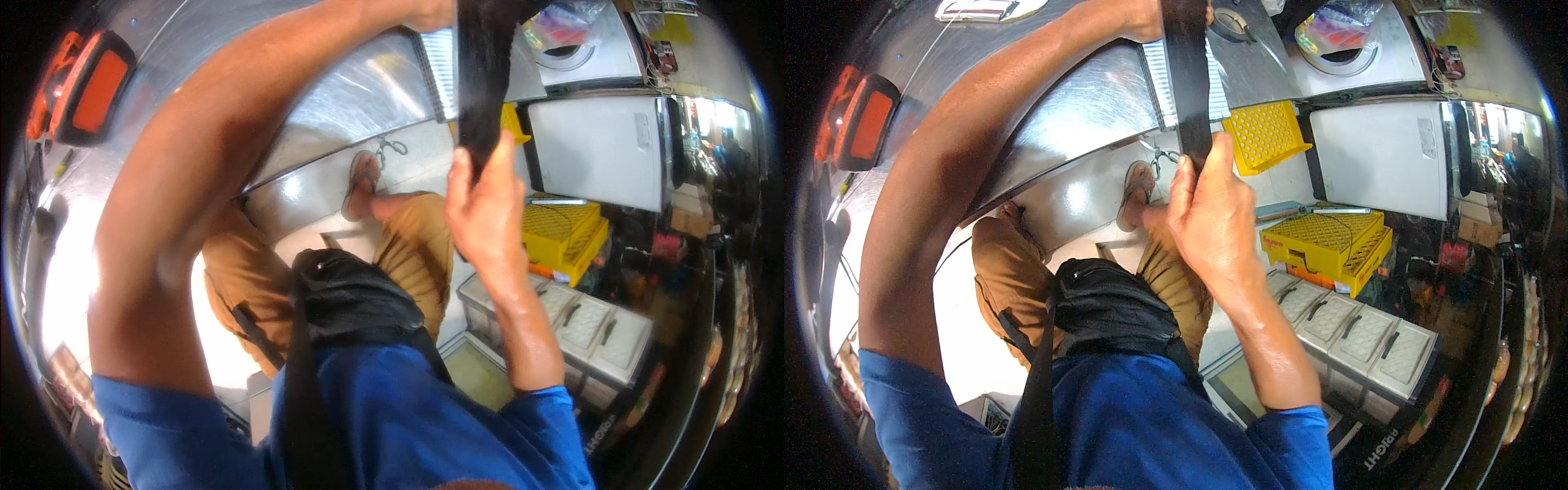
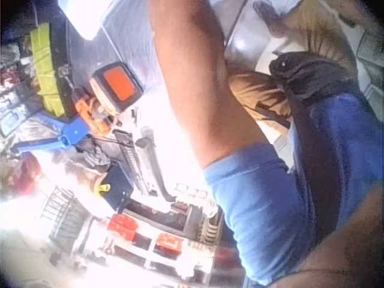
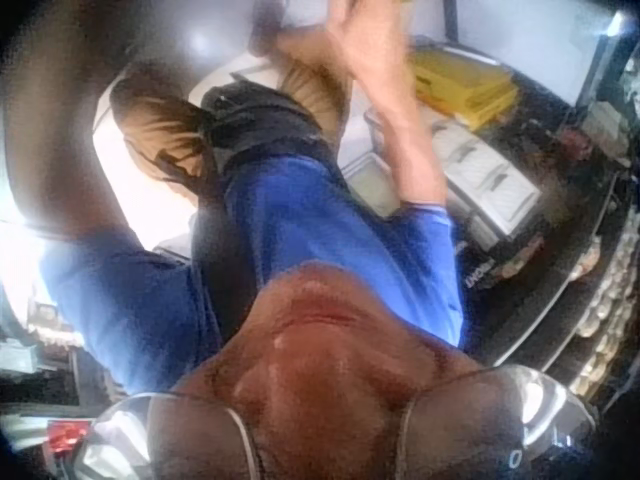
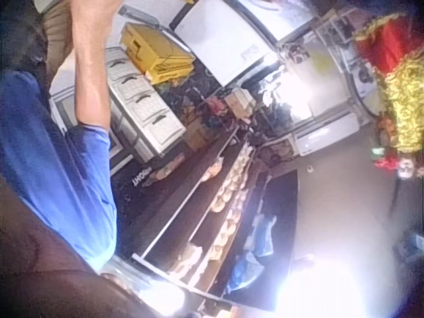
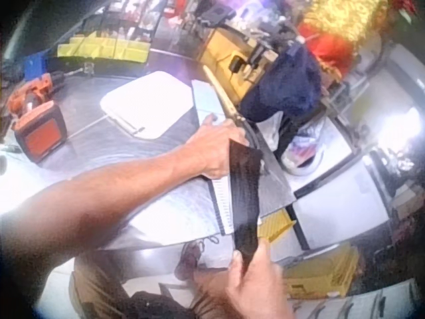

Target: The person attaches a black flexible strip to a silver aluminum profile using a hammer and a screwdriver. They repeatedly position the strip, tap it into place with the hammer, and use the screwdriver to secure or adjust the connection.

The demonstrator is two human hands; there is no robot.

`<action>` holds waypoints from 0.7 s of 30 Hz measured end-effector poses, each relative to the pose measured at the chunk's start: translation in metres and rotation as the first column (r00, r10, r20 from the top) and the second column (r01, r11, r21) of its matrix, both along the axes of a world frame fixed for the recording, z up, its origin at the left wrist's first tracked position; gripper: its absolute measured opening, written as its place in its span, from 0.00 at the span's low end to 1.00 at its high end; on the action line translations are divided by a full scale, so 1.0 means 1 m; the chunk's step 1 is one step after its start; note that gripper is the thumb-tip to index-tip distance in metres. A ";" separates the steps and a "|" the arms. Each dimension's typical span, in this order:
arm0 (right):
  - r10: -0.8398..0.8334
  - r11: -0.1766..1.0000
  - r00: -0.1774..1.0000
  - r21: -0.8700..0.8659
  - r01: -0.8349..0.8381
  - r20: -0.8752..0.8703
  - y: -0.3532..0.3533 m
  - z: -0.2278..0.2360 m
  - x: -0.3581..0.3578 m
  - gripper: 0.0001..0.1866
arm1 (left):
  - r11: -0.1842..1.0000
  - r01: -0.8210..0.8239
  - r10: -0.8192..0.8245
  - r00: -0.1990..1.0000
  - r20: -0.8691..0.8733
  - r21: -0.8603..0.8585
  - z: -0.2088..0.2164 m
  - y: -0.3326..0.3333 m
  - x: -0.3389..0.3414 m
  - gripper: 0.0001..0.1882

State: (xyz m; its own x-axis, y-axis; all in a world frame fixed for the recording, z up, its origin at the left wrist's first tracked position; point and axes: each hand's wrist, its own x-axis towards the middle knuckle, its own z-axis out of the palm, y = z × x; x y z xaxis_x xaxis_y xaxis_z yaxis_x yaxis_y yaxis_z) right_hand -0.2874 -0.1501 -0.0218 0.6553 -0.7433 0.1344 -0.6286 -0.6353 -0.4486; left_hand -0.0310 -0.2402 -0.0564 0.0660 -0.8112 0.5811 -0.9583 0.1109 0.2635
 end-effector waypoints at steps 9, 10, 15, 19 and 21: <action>-0.051 0.999 0.993 0.006 0.050 0.106 -0.001 -0.021 -0.001 0.15 | 1.000 0.006 -0.005 1.000 -0.017 0.026 -0.005 -0.007 0.003 0.17; -0.043 0.998 0.984 -0.042 0.051 0.175 0.000 -0.032 0.000 0.14 | 0.997 0.007 -0.003 0.998 -0.058 0.074 0.010 0.002 -0.004 0.16; -0.051 0.998 0.954 0.037 0.042 0.294 0.000 -0.041 -0.003 0.15 | 0.980 0.026 -0.003 0.993 -0.115 0.198 0.025 0.004 -0.010 0.14; -0.153 0.971 0.980 0.202 0.125 0.128 0.006 0.006 -0.015 0.09 | 0.999 -0.030 0.029 0.997 -0.070 -0.014 -0.009 -0.014 -0.006 0.14; -0.096 0.991 0.945 0.115 0.063 0.313 0.009 0.025 -0.026 0.12 | 0.985 0.008 0.009 0.995 -0.097 0.171 0.020 0.005 -0.011 0.14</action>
